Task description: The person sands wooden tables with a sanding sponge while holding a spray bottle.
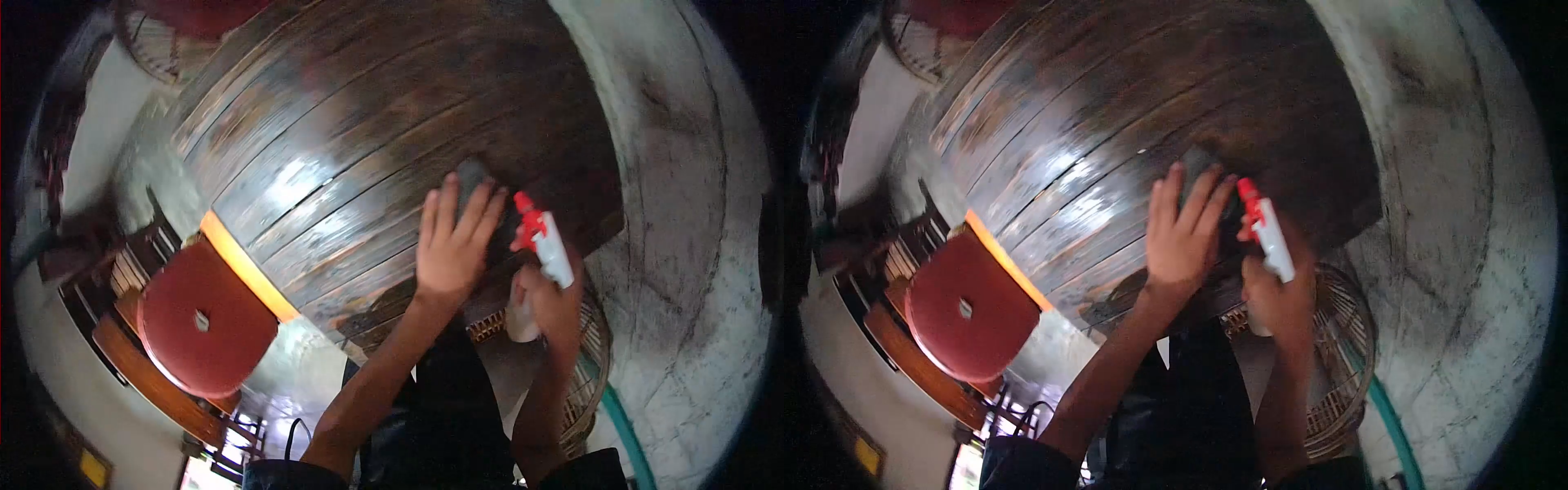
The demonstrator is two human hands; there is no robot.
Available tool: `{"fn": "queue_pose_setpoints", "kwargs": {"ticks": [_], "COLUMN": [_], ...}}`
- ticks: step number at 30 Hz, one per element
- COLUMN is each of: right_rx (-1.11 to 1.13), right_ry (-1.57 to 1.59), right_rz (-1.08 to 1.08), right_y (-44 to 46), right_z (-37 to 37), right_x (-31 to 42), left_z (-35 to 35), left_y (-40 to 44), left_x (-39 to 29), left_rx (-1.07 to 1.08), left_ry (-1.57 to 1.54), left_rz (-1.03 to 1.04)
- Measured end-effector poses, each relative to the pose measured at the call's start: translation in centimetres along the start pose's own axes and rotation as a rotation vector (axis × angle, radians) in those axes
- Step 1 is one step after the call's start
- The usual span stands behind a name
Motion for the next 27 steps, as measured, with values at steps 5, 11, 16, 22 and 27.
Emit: {"fn": "queue_pose_setpoints", "kwargs": {"ticks": [5,11,16,22,27], "right_rx": [0.268,0.48,0.486,0.52,0.506], "right_ry": [-0.194,-0.398,-0.469,-0.567,-0.453], "right_rz": [-0.105,-0.259,-0.26,-0.228,-0.28], "right_y": [-3.8,-6.5,-6.5,-2.1,3.5], "right_z": [8.9,17.0,18.3,13.6,6.5], "right_x": [1.1,1.4,2.1,2.3,4.7], "left_z": [-8.4,-12.2,-11.7,-10.5,-6.8], "left_y": [-9.2,-13.2,-12.5,-10.7,-4.8], "left_x": [5.3,8.2,8.4,7.8,5.6], "left_rx": [-0.161,-0.537,-0.685,-0.735,-0.789], "left_ry": [0.06,0.103,0.04,0.201,0.359], "left_rz": [-0.329,-0.622,-0.674,-0.699,-0.697]}}
Point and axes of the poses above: each hand's wrist, its own y-axis towards the middle knuckle, its own z-axis out of the palm, x = y × z, the point moved 2 cm from there along y, towards the middle knuckle, and after that the axes turned 13 degrees about -y, right-handed, at the moved point
